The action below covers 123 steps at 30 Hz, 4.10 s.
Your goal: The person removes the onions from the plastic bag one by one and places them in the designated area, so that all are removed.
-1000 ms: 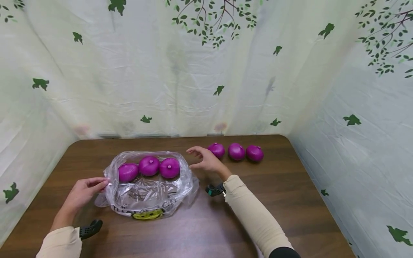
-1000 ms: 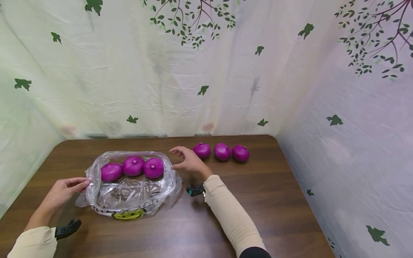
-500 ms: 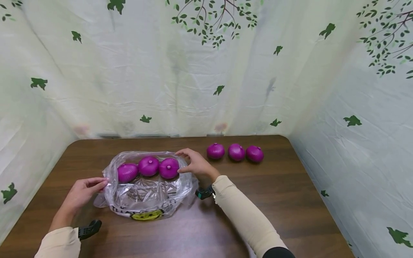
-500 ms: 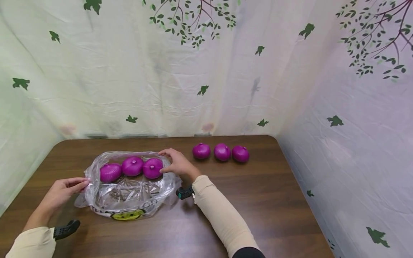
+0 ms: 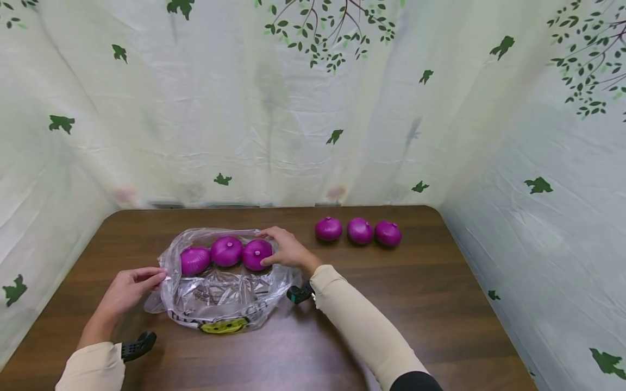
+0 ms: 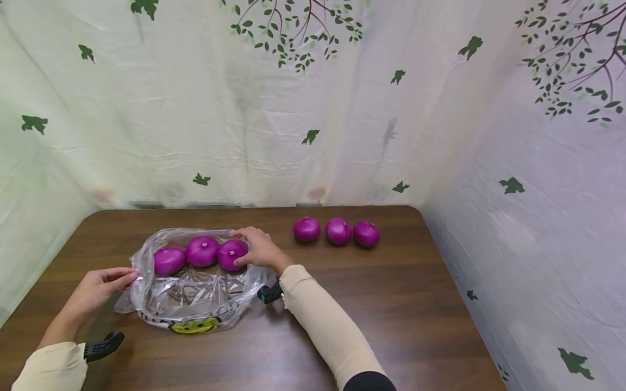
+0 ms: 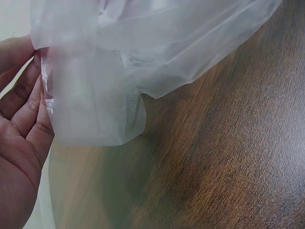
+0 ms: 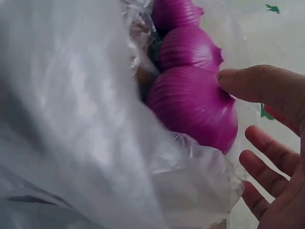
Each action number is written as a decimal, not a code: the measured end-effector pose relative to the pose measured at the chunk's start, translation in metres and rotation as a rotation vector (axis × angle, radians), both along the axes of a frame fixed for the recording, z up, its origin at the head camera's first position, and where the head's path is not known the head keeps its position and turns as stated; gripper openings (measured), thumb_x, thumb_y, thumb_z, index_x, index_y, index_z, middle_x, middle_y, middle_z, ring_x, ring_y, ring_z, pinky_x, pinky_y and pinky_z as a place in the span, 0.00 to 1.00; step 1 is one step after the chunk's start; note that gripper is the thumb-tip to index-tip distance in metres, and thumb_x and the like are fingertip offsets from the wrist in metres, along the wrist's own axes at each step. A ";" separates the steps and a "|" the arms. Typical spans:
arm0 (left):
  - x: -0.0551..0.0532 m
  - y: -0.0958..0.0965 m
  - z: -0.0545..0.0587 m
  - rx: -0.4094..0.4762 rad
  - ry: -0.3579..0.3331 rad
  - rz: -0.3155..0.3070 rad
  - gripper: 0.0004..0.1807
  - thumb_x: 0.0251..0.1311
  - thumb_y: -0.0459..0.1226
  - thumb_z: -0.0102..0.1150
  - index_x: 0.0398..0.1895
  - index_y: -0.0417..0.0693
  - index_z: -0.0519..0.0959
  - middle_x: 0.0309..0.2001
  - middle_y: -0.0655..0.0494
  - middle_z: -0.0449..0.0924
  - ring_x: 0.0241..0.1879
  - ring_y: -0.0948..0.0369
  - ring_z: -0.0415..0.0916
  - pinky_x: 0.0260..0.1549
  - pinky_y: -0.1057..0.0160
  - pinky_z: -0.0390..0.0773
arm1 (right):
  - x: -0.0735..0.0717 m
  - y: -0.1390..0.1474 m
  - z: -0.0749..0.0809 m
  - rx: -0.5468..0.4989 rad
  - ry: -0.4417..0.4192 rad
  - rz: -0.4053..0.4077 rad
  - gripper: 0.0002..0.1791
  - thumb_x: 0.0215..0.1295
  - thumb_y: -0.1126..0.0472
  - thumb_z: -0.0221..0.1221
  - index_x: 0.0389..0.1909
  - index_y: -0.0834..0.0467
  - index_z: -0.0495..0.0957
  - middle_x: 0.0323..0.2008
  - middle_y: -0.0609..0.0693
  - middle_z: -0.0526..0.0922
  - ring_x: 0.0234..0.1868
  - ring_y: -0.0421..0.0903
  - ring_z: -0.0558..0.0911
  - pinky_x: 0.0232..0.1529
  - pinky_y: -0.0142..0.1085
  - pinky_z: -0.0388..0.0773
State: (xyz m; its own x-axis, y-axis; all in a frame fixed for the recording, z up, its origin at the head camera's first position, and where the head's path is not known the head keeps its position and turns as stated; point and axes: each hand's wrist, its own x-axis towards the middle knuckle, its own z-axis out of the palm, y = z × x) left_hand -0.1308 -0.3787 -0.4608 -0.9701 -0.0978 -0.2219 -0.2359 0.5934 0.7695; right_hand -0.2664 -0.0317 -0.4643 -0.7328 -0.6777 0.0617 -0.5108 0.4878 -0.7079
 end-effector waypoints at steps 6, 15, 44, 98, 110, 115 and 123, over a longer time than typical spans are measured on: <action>0.000 -0.001 0.001 0.003 -0.010 -0.001 0.32 0.67 0.50 0.53 0.57 0.27 0.73 0.43 0.50 0.81 0.36 0.66 0.74 0.42 0.57 0.73 | 0.002 -0.007 0.000 0.070 0.016 -0.029 0.37 0.47 0.60 0.74 0.61 0.54 0.73 0.56 0.51 0.75 0.59 0.46 0.73 0.61 0.44 0.60; 0.002 -0.001 0.003 0.013 -0.046 0.005 0.35 0.66 0.55 0.52 0.59 0.30 0.72 0.50 0.39 0.77 0.43 0.56 0.73 0.48 0.43 0.69 | 0.001 -0.018 -0.004 0.142 0.034 -0.045 0.40 0.46 0.59 0.75 0.63 0.54 0.71 0.59 0.49 0.73 0.61 0.43 0.69 0.58 0.41 0.60; 0.006 0.000 0.004 0.036 -0.044 0.003 0.34 0.67 0.54 0.51 0.60 0.30 0.72 0.59 0.29 0.69 0.56 0.40 0.66 0.52 0.36 0.66 | -0.006 -0.028 -0.010 0.305 0.013 -0.006 0.45 0.41 0.60 0.78 0.63 0.47 0.68 0.58 0.44 0.76 0.59 0.41 0.73 0.53 0.43 0.61; 0.005 -0.001 0.003 -0.009 -0.016 -0.012 0.33 0.68 0.52 0.52 0.58 0.29 0.73 0.56 0.31 0.73 0.43 0.60 0.73 0.48 0.44 0.69 | 0.001 0.015 0.023 -0.014 -0.068 0.045 0.45 0.40 0.64 0.78 0.63 0.54 0.69 0.55 0.53 0.77 0.55 0.47 0.76 0.53 0.33 0.72; 0.004 0.001 0.005 -0.019 0.002 -0.012 0.32 0.68 0.51 0.52 0.57 0.28 0.73 0.50 0.38 0.78 0.39 0.65 0.73 0.46 0.50 0.71 | 0.002 0.042 0.022 -0.028 -0.049 0.013 0.45 0.41 0.62 0.77 0.64 0.53 0.68 0.56 0.55 0.77 0.57 0.49 0.76 0.54 0.38 0.73; 0.005 0.001 0.005 -0.020 -0.007 -0.009 0.32 0.68 0.51 0.52 0.58 0.28 0.73 0.51 0.39 0.77 0.39 0.64 0.73 0.44 0.54 0.72 | 0.004 0.053 0.022 -0.051 -0.064 0.008 0.44 0.42 0.62 0.77 0.63 0.54 0.67 0.57 0.55 0.76 0.58 0.50 0.75 0.57 0.43 0.72; 0.006 0.000 0.005 -0.026 0.002 -0.018 0.30 0.69 0.48 0.52 0.57 0.27 0.73 0.48 0.42 0.80 0.37 0.69 0.74 0.45 0.53 0.73 | 0.010 0.069 0.020 -0.098 -0.098 0.007 0.43 0.42 0.64 0.77 0.62 0.55 0.68 0.56 0.56 0.76 0.57 0.52 0.75 0.56 0.44 0.73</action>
